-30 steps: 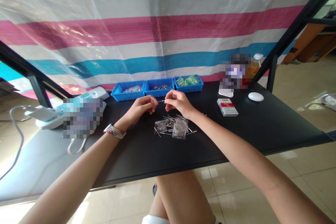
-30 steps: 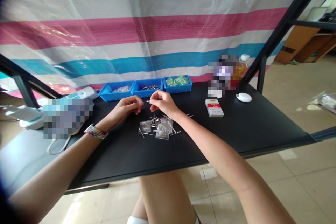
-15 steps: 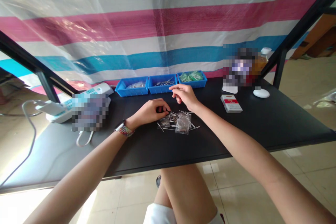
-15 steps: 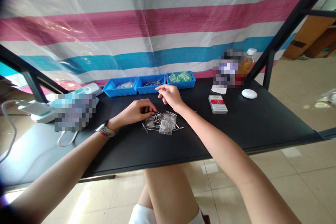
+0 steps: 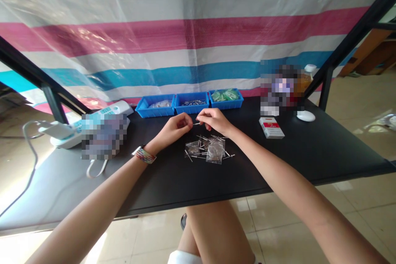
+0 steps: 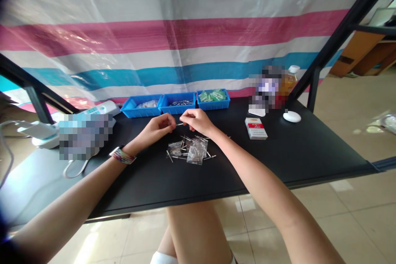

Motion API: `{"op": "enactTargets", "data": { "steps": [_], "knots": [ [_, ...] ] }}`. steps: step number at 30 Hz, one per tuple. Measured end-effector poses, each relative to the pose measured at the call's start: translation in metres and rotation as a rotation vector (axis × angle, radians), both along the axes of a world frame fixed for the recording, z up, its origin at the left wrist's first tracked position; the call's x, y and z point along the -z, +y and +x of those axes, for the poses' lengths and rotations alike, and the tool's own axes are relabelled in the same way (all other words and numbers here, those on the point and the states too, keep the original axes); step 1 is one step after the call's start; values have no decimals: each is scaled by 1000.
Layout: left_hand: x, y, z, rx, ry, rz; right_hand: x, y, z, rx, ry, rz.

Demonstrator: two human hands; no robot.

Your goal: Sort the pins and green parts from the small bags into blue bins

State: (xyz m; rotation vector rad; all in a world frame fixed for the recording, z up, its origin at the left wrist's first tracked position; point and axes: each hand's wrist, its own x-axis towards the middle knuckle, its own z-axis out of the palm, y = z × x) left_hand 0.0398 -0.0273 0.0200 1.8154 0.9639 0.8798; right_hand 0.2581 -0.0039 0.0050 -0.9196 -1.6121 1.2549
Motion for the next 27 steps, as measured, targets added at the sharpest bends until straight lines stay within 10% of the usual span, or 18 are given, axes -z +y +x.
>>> {"op": "enactTargets", "data": {
  "steps": [27],
  "knots": [
    [-1,3,-3,-128,-101,-88,2,-5,-9,27,227,-194]
  ]
}}
